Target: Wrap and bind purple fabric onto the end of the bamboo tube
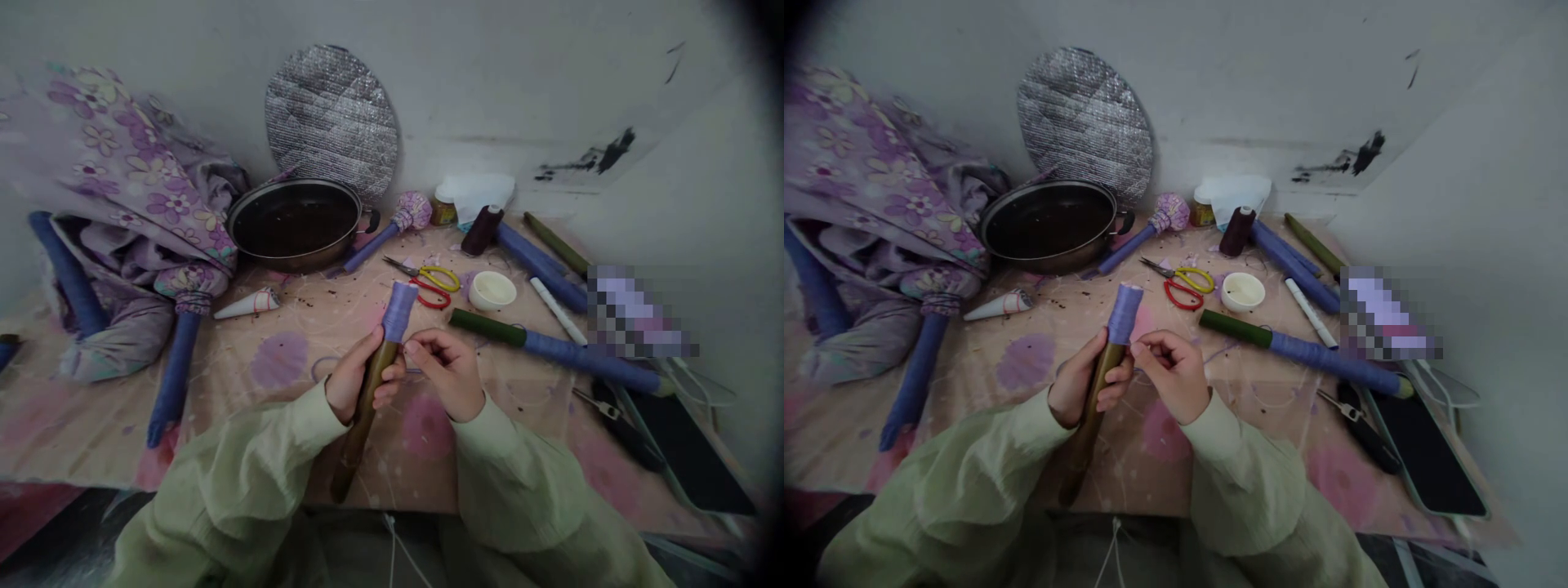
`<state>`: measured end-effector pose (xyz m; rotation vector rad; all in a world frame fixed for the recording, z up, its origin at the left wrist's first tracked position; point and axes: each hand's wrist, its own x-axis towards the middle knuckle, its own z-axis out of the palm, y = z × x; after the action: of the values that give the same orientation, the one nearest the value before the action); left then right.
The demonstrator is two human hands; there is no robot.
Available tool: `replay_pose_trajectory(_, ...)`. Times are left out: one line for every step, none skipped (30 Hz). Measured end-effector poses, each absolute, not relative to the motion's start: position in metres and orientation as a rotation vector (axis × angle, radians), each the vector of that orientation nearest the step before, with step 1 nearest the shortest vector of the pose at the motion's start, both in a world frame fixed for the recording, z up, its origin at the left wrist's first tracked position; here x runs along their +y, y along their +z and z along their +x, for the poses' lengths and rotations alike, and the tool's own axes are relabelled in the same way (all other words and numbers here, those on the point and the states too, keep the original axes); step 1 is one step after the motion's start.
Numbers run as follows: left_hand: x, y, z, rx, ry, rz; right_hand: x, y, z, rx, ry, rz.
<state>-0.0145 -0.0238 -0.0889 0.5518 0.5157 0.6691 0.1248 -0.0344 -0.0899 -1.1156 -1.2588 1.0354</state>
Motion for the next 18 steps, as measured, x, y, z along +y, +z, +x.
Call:
replay_pose_trajectory(-0.0238,-0.0895,-0.0143,0.501,0.669,0.532,-0.0343,-0.0900,0.1248,-1.252,1.034,-1.117)
replay_pose_trajectory(-0.0238,-0.0900,-0.0142,0.484,0.671,0.513,-0.0341,-0.0902,0.1249,-1.245,1.032,-1.120)
replay_pose_trajectory(-0.0239,-0.0904,-0.0141,0.467,0.672,0.500,-0.0338,-0.0905,0.1250,-1.239,1.030,-1.123)
replay_pose_trajectory(-0.0240,-0.0906,-0.0140,0.449,0.674,0.495,-0.0334,-0.0907,0.1251,-1.233,1.027,-1.127)
replay_pose_trajectory(-0.0242,-0.0906,-0.0139,0.432,0.676,0.496,-0.0331,-0.0910,0.1251,-1.227,1.025,-1.132)
replay_pose_trajectory(-0.0245,-0.0905,-0.0138,0.417,0.683,0.503,-0.0328,-0.0912,0.1251,-1.222,1.029,-1.135)
replay_pose_trajectory(-0.0249,-0.0903,-0.0135,0.409,0.698,0.516,-0.0326,-0.0913,0.1250,-1.214,1.043,-1.135)
replay_pose_trajectory(-0.0254,-0.0903,-0.0132,0.411,0.717,0.533,-0.0325,-0.0912,0.1250,-1.204,1.068,-1.129)
replay_pose_trajectory(-0.0258,-0.0903,-0.0126,0.425,0.738,0.555,-0.0325,-0.0911,0.1249,-1.195,1.094,-1.120)
replay_pose_trajectory(-0.0262,-0.0906,-0.0120,0.448,0.760,0.577,-0.0327,-0.0908,0.1248,-1.188,1.112,-1.110)
replay_pose_trajectory(-0.0265,-0.0910,-0.0112,0.478,0.784,0.600,-0.0329,-0.0904,0.1249,-1.186,1.116,-1.100)
replay_pose_trajectory(-0.0267,-0.0915,-0.0105,0.510,0.807,0.620,-0.0331,-0.0899,0.1252,-1.187,1.106,-1.095)
replay_pose_trajectory(-0.0268,-0.0919,-0.0099,0.539,0.831,0.636,-0.0334,-0.0894,0.1256,-1.190,1.084,-1.096)
replay_pose_trajectory(-0.0268,-0.0923,-0.0093,0.562,0.858,0.650,-0.0337,-0.0890,0.1261,-1.188,1.061,-1.100)
replay_pose_trajectory(-0.0267,-0.0924,-0.0090,0.581,0.883,0.666,-0.0340,-0.0887,0.1267,-1.181,1.050,-1.102)
replay_pose_trajectory(-0.0265,-0.0922,-0.0087,0.594,0.906,0.686,-0.0342,-0.0885,0.1273,-1.168,1.057,-1.101)
replay_pose_trajectory(-0.0263,-0.0918,-0.0086,0.604,0.917,0.711,-0.0345,-0.0882,0.1278,-1.153,1.080,-1.098)
replay_pose_trajectory(-0.0261,-0.0911,-0.0085,0.612,0.917,0.735,-0.0347,-0.0880,0.1280,-1.137,1.115,-1.089)
